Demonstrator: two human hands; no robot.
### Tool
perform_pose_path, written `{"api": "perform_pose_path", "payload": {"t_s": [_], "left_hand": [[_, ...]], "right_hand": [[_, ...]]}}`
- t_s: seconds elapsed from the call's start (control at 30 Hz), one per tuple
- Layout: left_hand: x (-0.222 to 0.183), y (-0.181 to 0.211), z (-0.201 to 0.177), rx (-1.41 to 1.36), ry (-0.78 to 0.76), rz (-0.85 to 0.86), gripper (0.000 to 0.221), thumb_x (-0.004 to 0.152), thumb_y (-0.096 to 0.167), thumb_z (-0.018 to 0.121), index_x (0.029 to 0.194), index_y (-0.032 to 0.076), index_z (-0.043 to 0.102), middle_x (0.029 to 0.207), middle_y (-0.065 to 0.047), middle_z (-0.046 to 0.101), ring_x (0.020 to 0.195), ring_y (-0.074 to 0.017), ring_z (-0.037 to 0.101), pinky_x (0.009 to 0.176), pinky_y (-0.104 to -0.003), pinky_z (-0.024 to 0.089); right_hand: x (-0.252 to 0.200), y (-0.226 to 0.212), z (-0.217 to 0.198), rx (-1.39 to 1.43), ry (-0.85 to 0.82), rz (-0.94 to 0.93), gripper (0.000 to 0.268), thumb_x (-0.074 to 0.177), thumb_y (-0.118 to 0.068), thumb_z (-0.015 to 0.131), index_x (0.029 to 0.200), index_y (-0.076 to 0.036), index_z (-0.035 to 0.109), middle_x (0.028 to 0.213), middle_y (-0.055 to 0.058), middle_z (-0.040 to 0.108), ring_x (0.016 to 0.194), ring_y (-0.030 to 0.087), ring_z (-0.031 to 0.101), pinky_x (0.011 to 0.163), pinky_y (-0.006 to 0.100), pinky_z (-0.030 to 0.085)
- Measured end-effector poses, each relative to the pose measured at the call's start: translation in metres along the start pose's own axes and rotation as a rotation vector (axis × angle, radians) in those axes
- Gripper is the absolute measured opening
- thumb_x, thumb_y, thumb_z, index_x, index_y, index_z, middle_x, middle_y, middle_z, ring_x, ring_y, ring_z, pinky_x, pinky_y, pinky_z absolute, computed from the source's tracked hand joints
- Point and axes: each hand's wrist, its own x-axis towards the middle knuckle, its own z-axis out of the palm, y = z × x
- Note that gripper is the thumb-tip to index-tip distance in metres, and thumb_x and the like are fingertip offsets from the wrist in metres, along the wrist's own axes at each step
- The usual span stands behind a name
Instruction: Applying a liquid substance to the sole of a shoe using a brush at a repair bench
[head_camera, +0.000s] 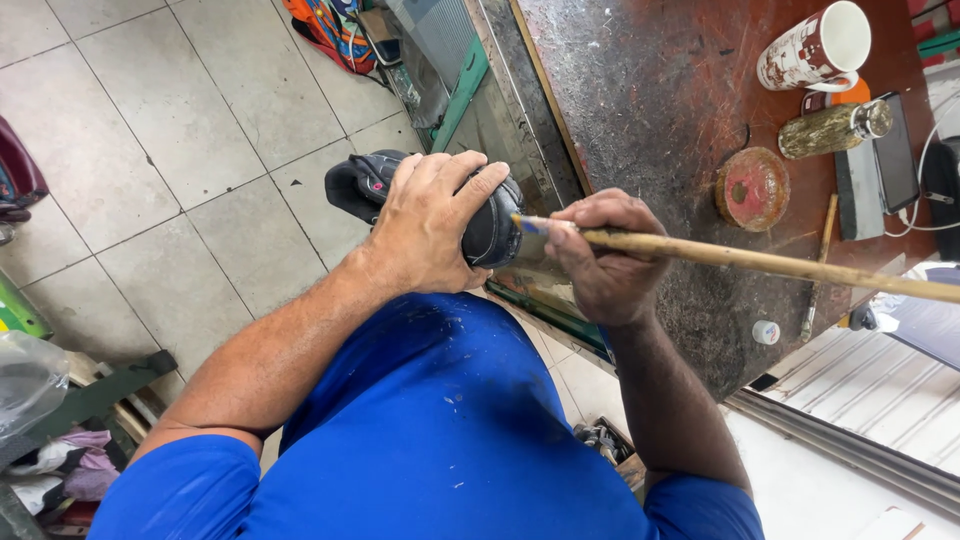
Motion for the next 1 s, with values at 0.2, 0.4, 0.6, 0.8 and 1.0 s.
{"api": "perform_pose_path", "payload": {"t_s": [0.2, 0.4, 0.6, 0.8, 1.0], "left_hand": [[-0.003, -0.001, -0.002, -0.002, -0.013, -0.004, 0.115, 0.045, 0.040, 0.091, 0.149, 0.018, 0.048, 0.135, -0.013, 0.056, 0.119, -0.0404, 0.059, 0.104, -0.062, 0.039], [-0.005, 0.001, -0.003, 0.052, -0.122, -0.021, 0.112, 0.045, 0.038, 0.089, 0.148, 0.018, 0.047, 0.133, -0.013, 0.055, 0.117, -0.0408, 0.058, 0.103, -0.064, 0.037], [-0.005, -0.006, 0.006, 0.096, -0.240, -0.100, 0.115, 0.041, 0.036, 0.088, 0.147, 0.019, 0.046, 0.128, -0.011, 0.056, 0.113, -0.0409, 0.059, 0.102, -0.066, 0.037], [-0.006, 0.008, -0.022, 0.108, -0.290, -0.137, 0.105, 0.041, 0.034, 0.087, 0.139, 0.023, 0.050, 0.120, -0.010, 0.058, 0.109, -0.0398, 0.061, 0.101, -0.065, 0.037], [-0.018, -0.018, 0.014, 0.196, -0.237, -0.154, 0.107, 0.038, 0.033, 0.086, 0.139, 0.023, 0.051, 0.111, -0.007, 0.058, 0.102, -0.0371, 0.062, 0.095, -0.063, 0.041]], "right_hand": [[-0.003, 0.014, -0.013, -0.025, 0.032, 0.045, 0.022, 0.090, 0.003, 0.081, 0.088, 0.001, 0.058, 0.086, 0.021, 0.068, 0.079, 0.027, 0.071, 0.058, 0.028, 0.056], [-0.002, 0.016, -0.007, 0.151, -0.159, 0.254, 0.021, 0.077, 0.008, 0.066, 0.078, -0.008, 0.053, 0.090, 0.019, 0.067, 0.086, 0.027, 0.064, 0.070, 0.032, 0.047], [-0.010, 0.047, -0.019, 0.008, -0.297, 0.222, 0.032, 0.080, 0.014, 0.061, 0.073, -0.012, 0.043, 0.084, 0.014, 0.066, 0.076, 0.024, 0.061, 0.063, 0.030, 0.041], [0.007, 0.030, 0.005, -0.241, -0.444, 0.164, 0.027, 0.081, 0.004, 0.073, 0.071, -0.008, 0.051, 0.090, 0.015, 0.073, 0.076, 0.035, 0.070, 0.060, 0.034, 0.049], [0.009, 0.030, 0.016, -0.400, -0.567, 0.024, 0.030, 0.074, 0.000, 0.075, 0.069, -0.015, 0.049, 0.081, 0.002, 0.071, 0.063, 0.032, 0.065, 0.054, 0.034, 0.048]]}}
